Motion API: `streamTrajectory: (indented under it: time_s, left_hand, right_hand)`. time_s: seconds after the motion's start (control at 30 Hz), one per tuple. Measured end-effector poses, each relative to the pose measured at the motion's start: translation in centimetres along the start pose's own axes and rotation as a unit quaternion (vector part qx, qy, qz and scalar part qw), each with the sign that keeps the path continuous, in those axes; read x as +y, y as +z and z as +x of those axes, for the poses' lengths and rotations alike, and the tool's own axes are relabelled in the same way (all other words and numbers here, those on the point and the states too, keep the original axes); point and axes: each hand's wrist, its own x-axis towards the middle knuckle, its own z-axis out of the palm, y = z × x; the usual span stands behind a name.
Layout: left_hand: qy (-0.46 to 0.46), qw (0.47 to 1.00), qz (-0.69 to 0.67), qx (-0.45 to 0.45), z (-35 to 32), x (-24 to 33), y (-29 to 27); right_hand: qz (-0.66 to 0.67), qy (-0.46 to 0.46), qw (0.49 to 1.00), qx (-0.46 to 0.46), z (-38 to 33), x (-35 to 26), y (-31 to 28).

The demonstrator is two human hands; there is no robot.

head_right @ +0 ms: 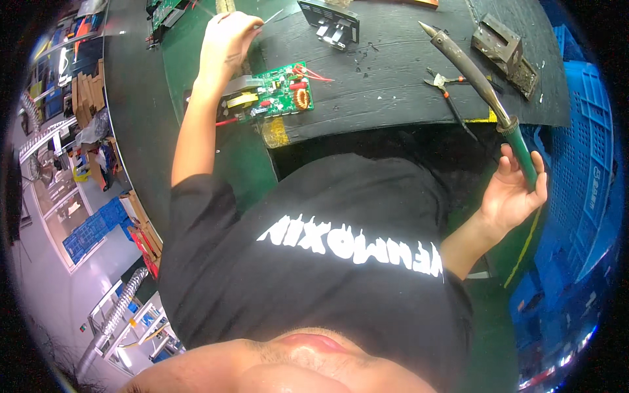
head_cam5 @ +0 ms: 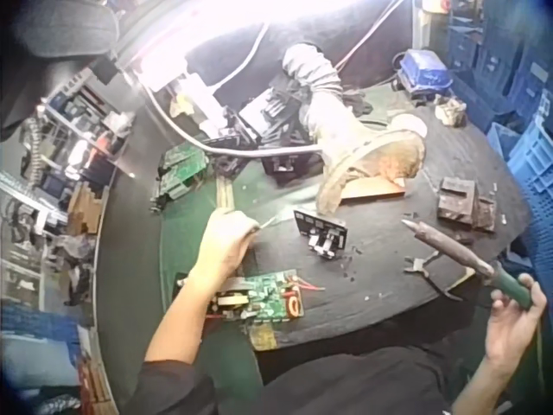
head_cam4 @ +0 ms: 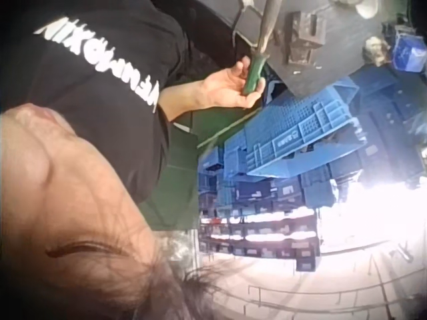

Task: Soldering electronic components onto a printed circuit board at a workbench.

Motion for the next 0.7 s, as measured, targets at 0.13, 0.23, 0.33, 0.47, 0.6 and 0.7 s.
streamTrajectory:
  time_s: [0.13, 0.23, 0.33, 0.47, 0.6, 0.7]
  left_hand:
    - [-0.097, 0.951, -0.284, 0.074, -1.2, 5.4, -2.1]
    - [-0.111, 0.937, -0.313, 0.109, -1.1, 9.5, -2.9]
    - [-0.104, 0.936, -0.292, 0.17, -2.0, 13.1, -1.2]
    - [-0.135, 0.939, -0.238, 0.209, -2.6, 15.3, -0.1]
    - [-0.136, 0.937, -0.227, 0.229, -2.1, 15.2, 0.5]
    - [-0.108, 0.93, -0.247, 0.25, -1.3, 14.8, 1.5]
  right_hand:
    - [-0.004, -0.005, 1.0, 0.018, 0.6, 0.1, -0.3]
    - [-0.013, 0.004, 1.0, 0.002, 0.8, 0.2, -0.2]
    - [-0.028, 0.014, 0.999, -0.018, 0.8, 0.6, 0.1]
    - [-0.037, 0.041, 0.998, -0.036, 1.2, 1.6, 0.8]
    - [-0.047, 0.06, 0.996, -0.045, 1.3, 2.5, 1.0]
    - [-0.058, 0.074, 0.995, -0.039, 1.4, 3.2, 1.0]
